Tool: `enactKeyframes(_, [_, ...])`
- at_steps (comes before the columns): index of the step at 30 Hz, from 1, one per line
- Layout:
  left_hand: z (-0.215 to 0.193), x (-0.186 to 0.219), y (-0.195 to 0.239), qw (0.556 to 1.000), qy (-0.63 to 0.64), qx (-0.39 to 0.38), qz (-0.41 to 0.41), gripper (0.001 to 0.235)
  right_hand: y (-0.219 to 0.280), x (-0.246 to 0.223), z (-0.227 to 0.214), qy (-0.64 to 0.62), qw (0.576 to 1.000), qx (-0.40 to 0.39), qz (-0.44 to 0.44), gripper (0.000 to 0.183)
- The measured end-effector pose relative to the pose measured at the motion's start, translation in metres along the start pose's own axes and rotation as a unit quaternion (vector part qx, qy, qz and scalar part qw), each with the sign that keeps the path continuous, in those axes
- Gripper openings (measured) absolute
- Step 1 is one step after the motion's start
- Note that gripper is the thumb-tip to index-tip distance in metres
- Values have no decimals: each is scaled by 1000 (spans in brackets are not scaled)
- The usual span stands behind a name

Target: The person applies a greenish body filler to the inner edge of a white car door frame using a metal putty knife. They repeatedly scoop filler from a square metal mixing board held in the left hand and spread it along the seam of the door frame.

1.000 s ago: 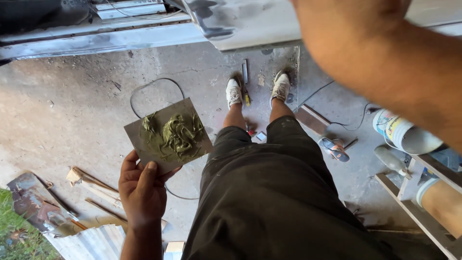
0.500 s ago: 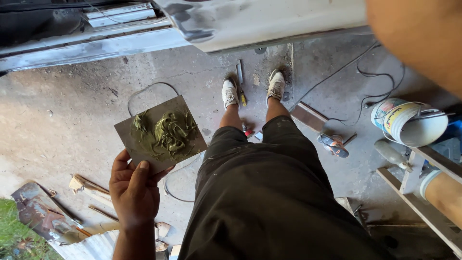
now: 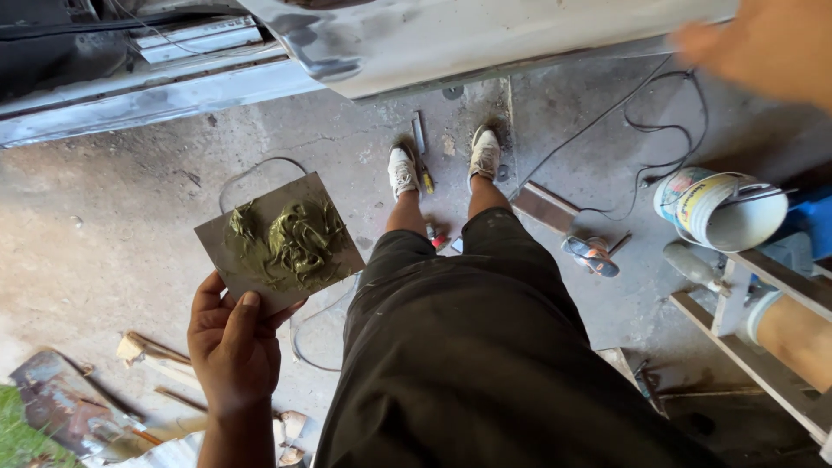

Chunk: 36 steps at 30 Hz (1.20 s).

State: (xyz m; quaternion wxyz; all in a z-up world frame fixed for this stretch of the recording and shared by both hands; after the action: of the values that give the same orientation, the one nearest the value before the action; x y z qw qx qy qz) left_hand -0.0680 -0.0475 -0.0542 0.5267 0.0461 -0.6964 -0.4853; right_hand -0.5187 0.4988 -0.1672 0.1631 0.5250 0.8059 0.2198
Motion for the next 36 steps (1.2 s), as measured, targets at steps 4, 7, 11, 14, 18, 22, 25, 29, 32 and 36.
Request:
enactKeyframes(4, [-6,-1,-4,1000,-2,18,-12,46,49,-138,-101,-69,995,-58,44,65])
enactKeyframes(7, [-13,-1,-7,1000,1,-3,0,49,41,-168,-88,-421,906,-3,33,39])
enactKeyframes(11, [-24,-1,-12,1000,29,-1,3,49,24,-200,-86,-580,810,83,20,29])
enactKeyframes(14, [-38,-2,-12,999,34,12,-5,49,18,-222,-83,-631,767,118,10,32])
enactKeyframes(18, [-45,-3,-15,999,39,13,-7,49,15,-250,-86,-680,722,130,-1,40])
enactKeyframes(22, [-56,-8,-21,999,51,18,-8,51,14,-291,-86,-684,722,100,-10,75])
enactKeyframes(25, [-63,-7,-23,998,65,20,-5,51,12,-320,-92,-694,711,110,-21,71])
enactKeyframes(29, [-72,-6,-25,996,83,24,-6,51,11,-352,-96,-683,723,99,-19,78])
enactKeyframes(32, [-79,-8,-29,996,83,21,-8,50,13,-377,-98,-683,726,74,-37,83])
enactKeyframes(36, [-85,-6,-30,996,83,20,-7,50,17,-402,-87,-688,725,28,-26,139])
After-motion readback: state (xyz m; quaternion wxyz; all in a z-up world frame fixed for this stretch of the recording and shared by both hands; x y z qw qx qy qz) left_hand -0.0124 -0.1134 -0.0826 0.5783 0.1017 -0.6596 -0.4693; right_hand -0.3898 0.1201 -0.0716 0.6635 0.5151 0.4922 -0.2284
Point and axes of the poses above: each hand's wrist, its own y-axis away from the middle knuckle, its own z-axis out of the palm, x = y × z, the point moved 9 cm from there along -y, towards the middle knuckle, and after that the axes turned 7 degrees about -z, right-handed, at the moved point
